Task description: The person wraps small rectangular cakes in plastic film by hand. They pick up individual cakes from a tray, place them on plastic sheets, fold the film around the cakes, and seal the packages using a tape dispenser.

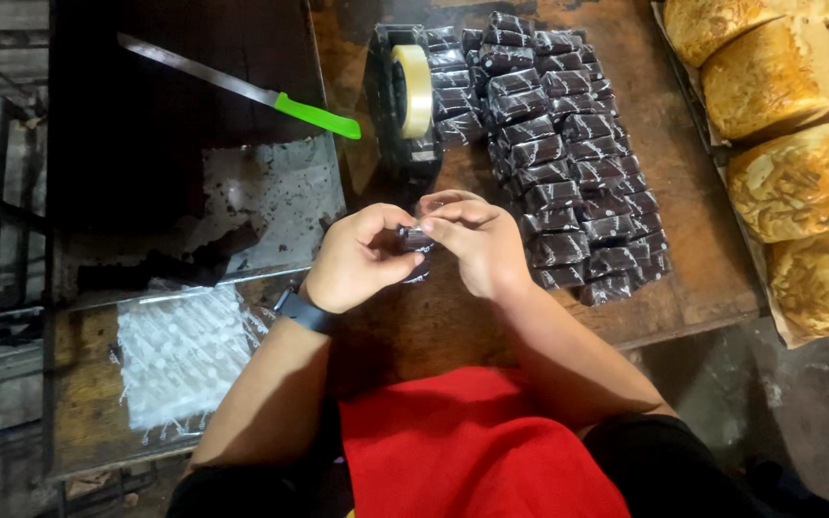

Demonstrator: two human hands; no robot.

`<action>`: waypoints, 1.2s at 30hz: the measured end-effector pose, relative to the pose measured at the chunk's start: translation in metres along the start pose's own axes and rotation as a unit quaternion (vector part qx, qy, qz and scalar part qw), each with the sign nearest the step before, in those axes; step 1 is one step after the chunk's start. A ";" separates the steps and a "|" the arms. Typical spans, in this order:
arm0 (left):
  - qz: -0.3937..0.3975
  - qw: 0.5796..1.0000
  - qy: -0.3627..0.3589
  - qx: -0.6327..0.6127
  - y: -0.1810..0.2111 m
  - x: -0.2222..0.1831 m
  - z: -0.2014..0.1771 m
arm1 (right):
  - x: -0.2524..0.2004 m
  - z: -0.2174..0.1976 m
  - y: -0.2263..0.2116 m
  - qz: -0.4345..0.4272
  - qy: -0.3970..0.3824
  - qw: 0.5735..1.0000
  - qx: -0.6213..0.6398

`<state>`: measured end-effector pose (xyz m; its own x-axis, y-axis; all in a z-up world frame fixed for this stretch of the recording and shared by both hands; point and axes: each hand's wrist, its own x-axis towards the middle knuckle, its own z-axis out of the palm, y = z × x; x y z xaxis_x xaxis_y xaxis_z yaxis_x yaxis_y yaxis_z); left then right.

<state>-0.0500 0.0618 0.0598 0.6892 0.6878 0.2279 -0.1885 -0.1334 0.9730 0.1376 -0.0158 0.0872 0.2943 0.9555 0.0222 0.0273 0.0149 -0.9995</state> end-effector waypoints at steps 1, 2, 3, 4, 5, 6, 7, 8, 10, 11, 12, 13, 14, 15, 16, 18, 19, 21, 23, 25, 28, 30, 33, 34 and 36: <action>0.001 1.000 0.005 0.029 -0.001 0.000 0.000 | 0.000 0.001 0.001 0.000 0.000 1.000 -0.010; -0.003 1.000 0.007 0.028 -0.001 -0.001 -0.001 | 0.000 0.001 0.002 0.000 0.000 1.000 -0.021; -0.007 1.000 0.008 0.026 -0.002 -0.001 -0.001 | 0.000 0.002 0.003 -0.008 -0.004 1.000 -0.018; -0.011 1.000 0.009 0.025 -0.003 -0.001 -0.001 | -0.001 0.002 0.004 -0.017 -0.008 1.000 -0.016; -0.011 1.000 0.006 0.019 -0.003 -0.001 -0.001 | -0.002 0.002 0.006 -0.026 -0.012 1.000 -0.013; -0.011 1.000 0.003 0.014 -0.004 -0.001 -0.001 | -0.002 0.002 0.007 -0.032 -0.014 0.999 -0.013; -0.010 1.000 0.001 0.008 -0.004 -0.001 -0.001 | -0.003 0.001 0.009 -0.038 -0.017 0.999 -0.013; -0.011 1.000 -0.001 -0.008 -0.003 -0.002 0.000 | -0.004 0.001 0.011 -0.044 -0.020 0.999 -0.013; -0.012 0.999 -0.004 -0.040 0.000 -0.001 -0.001 | -0.004 0.001 0.016 -0.039 -0.036 0.998 0.046; 0.020 1.000 0.000 0.004 0.001 -0.002 -0.001 | -0.005 0.001 0.019 -0.036 -0.044 0.996 0.075; 0.052 0.997 0.005 0.049 0.003 -0.002 -0.002 | -0.005 0.000 0.021 -0.031 -0.048 0.992 0.110; 0.084 0.992 0.009 0.093 0.006 -0.002 -0.003 | -0.005 -0.001 0.024 -0.025 -0.051 0.988 0.146; 0.098 0.987 0.005 0.128 0.008 -0.002 -0.003 | -0.004 -0.002 0.026 -0.020 -0.054 0.982 0.181; 0.113 0.980 0.001 0.162 0.011 -0.002 -0.004 | -0.004 -0.002 0.028 -0.023 -0.049 0.981 0.187; 0.127 0.972 -0.003 0.196 0.013 -0.002 -0.004 | -0.005 -0.003 0.030 -0.025 -0.044 0.980 0.193; 0.167 0.960 0.002 0.223 0.016 0.000 -0.003 | -0.007 -0.004 0.031 -0.053 -0.036 0.986 0.152; 0.186 0.954 0.004 0.236 0.017 -0.001 -0.002 | -0.010 -0.005 0.031 -0.077 -0.033 0.991 0.105; 0.166 0.962 0.005 0.219 0.018 -0.002 0.001 | -0.014 -0.004 0.031 -0.107 -0.027 0.993 0.046; 0.164 0.962 0.005 0.219 0.019 -0.003 0.002 | -0.016 -0.003 0.030 -0.120 -0.020 0.992 0.022; 0.181 0.955 0.006 0.237 0.018 -0.003 0.003 | -0.016 -0.001 0.029 -0.119 -0.027 0.991 0.055; 0.188 0.949 0.018 0.252 0.016 -0.005 0.005 | -0.015 0.000 0.030 -0.136 -0.031 0.988 0.068; 0.183 0.950 0.020 0.251 0.014 -0.005 0.007 | -0.012 -0.001 0.032 -0.138 -0.030 0.987 0.078; 0.182 0.953 0.026 0.241 0.010 -0.005 0.010 | -0.005 -0.006 0.037 -0.083 -0.016 0.989 0.120; 0.183 0.954 0.029 0.237 0.009 -0.005 0.011 | -0.001 -0.008 0.038 -0.045 -0.008 0.989 0.142; 0.207 0.950 0.015 0.234 0.006 -0.005 0.013 | 0.005 -0.013 0.039 0.022 -0.003 0.985 0.172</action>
<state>-0.0460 0.0482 0.0649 0.6026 0.5261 0.6001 -0.1021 -0.6950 0.7118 0.1527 -0.0142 0.0488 0.2828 0.9590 -0.0196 -0.3102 0.0721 -0.9479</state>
